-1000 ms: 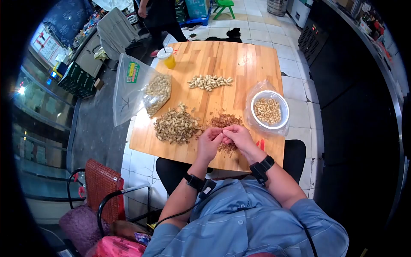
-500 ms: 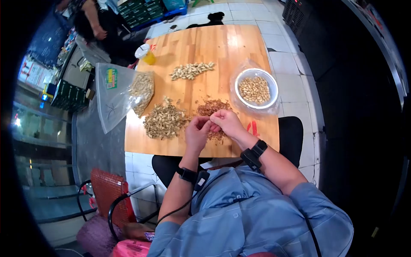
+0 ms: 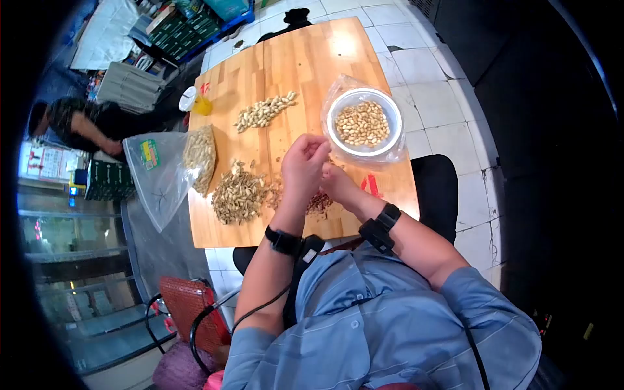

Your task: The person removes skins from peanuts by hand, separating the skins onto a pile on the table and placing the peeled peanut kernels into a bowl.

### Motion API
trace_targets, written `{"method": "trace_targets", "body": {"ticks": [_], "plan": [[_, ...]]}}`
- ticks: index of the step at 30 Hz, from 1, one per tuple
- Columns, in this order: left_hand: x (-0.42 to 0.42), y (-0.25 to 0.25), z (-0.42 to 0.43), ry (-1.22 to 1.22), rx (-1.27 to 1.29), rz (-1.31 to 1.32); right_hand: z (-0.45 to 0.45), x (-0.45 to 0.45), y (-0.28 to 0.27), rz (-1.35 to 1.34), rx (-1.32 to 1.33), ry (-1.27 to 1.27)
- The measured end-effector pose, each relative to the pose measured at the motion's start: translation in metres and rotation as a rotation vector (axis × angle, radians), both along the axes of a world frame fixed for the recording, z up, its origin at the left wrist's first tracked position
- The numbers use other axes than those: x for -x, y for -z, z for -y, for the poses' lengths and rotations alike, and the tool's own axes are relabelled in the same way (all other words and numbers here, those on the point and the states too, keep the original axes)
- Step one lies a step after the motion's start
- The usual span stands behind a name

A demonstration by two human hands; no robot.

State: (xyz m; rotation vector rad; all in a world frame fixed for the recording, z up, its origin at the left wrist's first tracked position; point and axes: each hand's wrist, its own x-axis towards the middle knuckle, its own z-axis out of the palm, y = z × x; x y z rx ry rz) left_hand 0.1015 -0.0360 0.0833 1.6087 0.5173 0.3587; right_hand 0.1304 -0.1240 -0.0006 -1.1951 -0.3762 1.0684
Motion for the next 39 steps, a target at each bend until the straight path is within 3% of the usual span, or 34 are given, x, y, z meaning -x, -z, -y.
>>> {"method": "trace_targets", "body": {"ticks": [4, 9, 13, 16, 18, 20, 26, 39], "plan": [[-0.049, 0.006, 0.011, 0.040, -0.119, -0.020, 0.013, -0.008, -0.016, 0.053, 0.135, -0.022], [-0.061, 0.001, 0.011, -0.003, -0.111, -0.011, 0.007, -0.007, 0.011, -0.185, -0.058, 0.051], [-0.026, -0.010, -0.002, -0.068, -0.221, -0.060, 0.009, -0.014, -0.002, -0.293, -0.070, -0.051], [0.015, 0.003, -0.020, -0.119, -0.375, -0.173, 0.006, -0.013, -0.001, -0.072, 0.089, -0.036], [0.043, 0.009, -0.026, -0.102, -0.516, -0.287, 0.001, -0.011, 0.006, -0.044, 0.058, -0.006], [0.066, 0.033, -0.030, -0.111, -0.369, -0.242, 0.005, -0.009, -0.012, -0.138, 0.029, -0.002], [0.078, 0.053, -0.029, -0.075, 0.015, -0.092, -0.005, -0.002, 0.009, -0.143, -0.054, 0.033], [0.079, 0.056, -0.027, -0.093, -0.005, -0.086, -0.002, -0.004, -0.003, -0.124, -0.066, 0.039]]}}
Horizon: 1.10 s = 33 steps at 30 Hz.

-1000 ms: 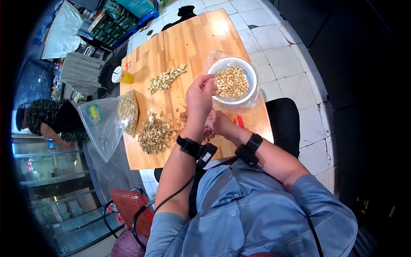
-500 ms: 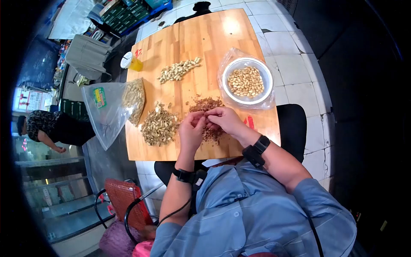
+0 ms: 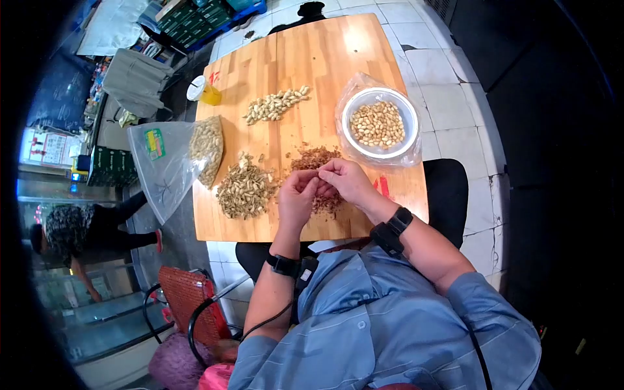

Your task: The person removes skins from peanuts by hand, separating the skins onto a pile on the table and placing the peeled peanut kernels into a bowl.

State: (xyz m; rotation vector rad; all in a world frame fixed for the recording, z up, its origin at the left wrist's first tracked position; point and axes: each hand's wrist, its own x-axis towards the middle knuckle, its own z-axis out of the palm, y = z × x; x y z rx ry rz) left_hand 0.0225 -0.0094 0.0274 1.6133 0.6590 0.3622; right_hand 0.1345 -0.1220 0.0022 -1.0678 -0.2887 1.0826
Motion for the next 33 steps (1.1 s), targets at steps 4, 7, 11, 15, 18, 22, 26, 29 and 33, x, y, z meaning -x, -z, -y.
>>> {"method": "trace_targets", "body": {"ticks": [4, 7, 11, 15, 18, 22, 26, 29, 33], "plan": [[-0.003, -0.003, 0.004, -0.011, -0.014, 0.006, 0.001, 0.000, 0.006, -0.005, -0.028, -0.001], [-0.004, -0.003, 0.005, -0.002, -0.102, -0.042, 0.002, -0.001, 0.008, -0.002, -0.049, 0.007], [-0.010, -0.015, 0.009, 0.013, -0.256, -0.118, 0.004, -0.003, 0.012, -0.036, -0.070, 0.019], [-0.025, -0.028, 0.004, -0.036, -0.411, -0.125, 0.004, -0.007, 0.016, -0.033, -0.040, 0.051], [-0.050, -0.052, 0.008, -0.029, -0.346, -0.091, 0.000, -0.007, 0.033, 0.044, -0.037, 0.058], [-0.100, -0.057, 0.031, 0.128, -0.331, 0.037, -0.007, -0.007, 0.051, 0.285, -0.024, 0.129], [-0.131, -0.050, 0.042, 0.181, -0.408, 0.073, -0.002, -0.011, 0.049, 0.748, 0.093, 0.216], [-0.133, -0.057, 0.037, 0.154, -0.386, 0.041, 0.003, -0.015, 0.037, 0.788, 0.189, 0.163], [-0.110, -0.039, -0.005, 0.015, -0.302, -0.054, -0.007, -0.012, 0.018, 0.303, 0.157, 0.044]]}}
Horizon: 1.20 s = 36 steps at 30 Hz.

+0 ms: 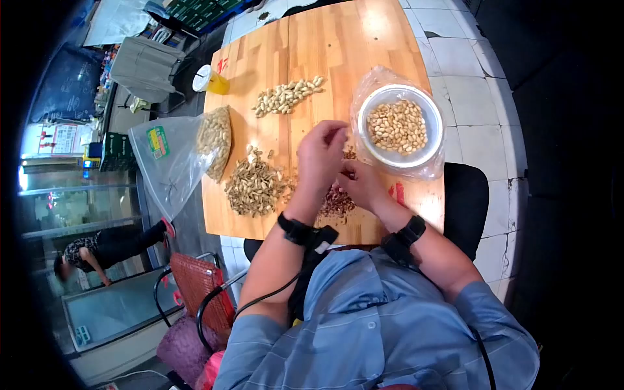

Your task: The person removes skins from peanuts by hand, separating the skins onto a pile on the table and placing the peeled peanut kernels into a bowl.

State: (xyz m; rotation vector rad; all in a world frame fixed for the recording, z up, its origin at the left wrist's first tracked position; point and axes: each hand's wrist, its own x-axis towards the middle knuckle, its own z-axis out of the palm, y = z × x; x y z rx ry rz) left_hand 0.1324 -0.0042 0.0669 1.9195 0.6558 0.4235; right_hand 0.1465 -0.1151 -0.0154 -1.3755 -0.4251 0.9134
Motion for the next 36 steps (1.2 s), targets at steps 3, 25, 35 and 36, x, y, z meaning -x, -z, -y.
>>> {"method": "trace_targets", "body": {"ticks": [3, 25, 35, 36], "plan": [[0.042, 0.026, -0.062, -0.153, -0.066, 0.019, -0.005, -0.001, -0.020, 0.356, 0.089, 0.010], [-0.091, 0.080, -0.143, 0.080, -0.901, -0.138, -0.014, -0.036, -0.020, 0.444, -0.094, -0.213], [-0.043, 0.051, -0.119, 0.061, -0.476, -0.028, -0.016, -0.019, -0.037, 0.295, -0.019, -0.097], [-0.029, 0.044, -0.112, 0.060, -0.376, -0.012, -0.018, -0.016, -0.037, 0.205, -0.024, -0.051]]}}
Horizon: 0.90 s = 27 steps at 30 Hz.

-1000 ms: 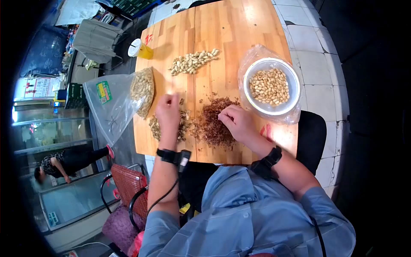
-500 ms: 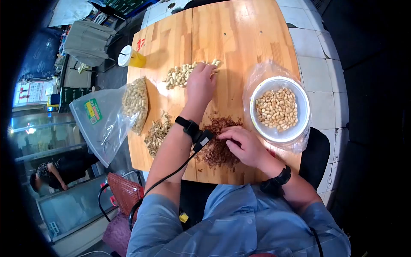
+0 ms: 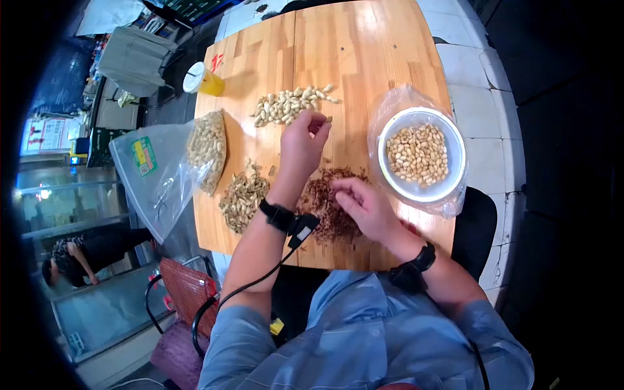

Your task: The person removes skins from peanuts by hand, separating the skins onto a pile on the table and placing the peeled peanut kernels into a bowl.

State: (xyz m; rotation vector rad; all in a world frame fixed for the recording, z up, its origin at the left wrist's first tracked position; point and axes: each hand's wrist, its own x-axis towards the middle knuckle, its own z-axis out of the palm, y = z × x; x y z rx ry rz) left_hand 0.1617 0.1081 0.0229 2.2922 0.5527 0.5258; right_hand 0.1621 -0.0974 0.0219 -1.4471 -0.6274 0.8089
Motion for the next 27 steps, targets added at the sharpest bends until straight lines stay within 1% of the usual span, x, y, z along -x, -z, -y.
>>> {"method": "trace_targets", "body": {"ticks": [1, 2, 3, 5, 6, 9, 10, 13, 14, 18, 21, 24, 27], "plan": [[0.015, -0.007, 0.007, 0.000, 0.102, 0.012, -0.002, 0.005, 0.005, -0.092, -0.005, 0.044], [0.031, -0.015, 0.014, -0.036, 0.185, -0.026, -0.007, 0.009, 0.014, -0.182, -0.078, 0.100], [0.045, -0.025, 0.023, -0.043, 0.240, -0.023, -0.006, 0.007, -0.006, -0.254, -0.109, 0.116], [0.076, -0.048, 0.042, -0.063, 0.348, -0.016, -0.010, 0.008, -0.017, -0.333, -0.137, 0.182], [0.090, -0.055, 0.049, -0.048, 0.322, -0.018, -0.010, 0.008, -0.024, -0.370, -0.172, 0.167], [0.121, -0.066, 0.073, -0.044, 0.433, 0.069, -0.010, 0.019, -0.031, -0.431, -0.224, 0.115], [0.129, -0.063, 0.077, -0.020, 0.366, 0.147, -0.008, 0.022, -0.028, -0.430, -0.239, 0.080], [0.149, -0.073, 0.090, -0.004, 0.543, 0.129, -0.002, 0.032, -0.036, -0.486, -0.255, 0.024], [0.154, -0.067, 0.093, -0.015, 0.587, 0.141, 0.001, 0.035, -0.041, -0.536, -0.263, -0.007], [0.168, -0.066, 0.108, -0.010, 0.612, 0.215, 0.011, 0.041, -0.034, -0.487, -0.234, -0.065], [0.175, -0.068, 0.115, -0.058, 0.624, 0.142, 0.015, 0.048, -0.034, -0.437, -0.187, -0.066], [0.179, -0.062, 0.117, -0.073, 0.708, 0.156, 0.019, 0.055, -0.034, -0.382, -0.171, -0.080], [0.184, -0.047, 0.115, -0.067, 0.807, 0.191, 0.020, 0.061, -0.037, -0.315, -0.086, -0.061]]}}
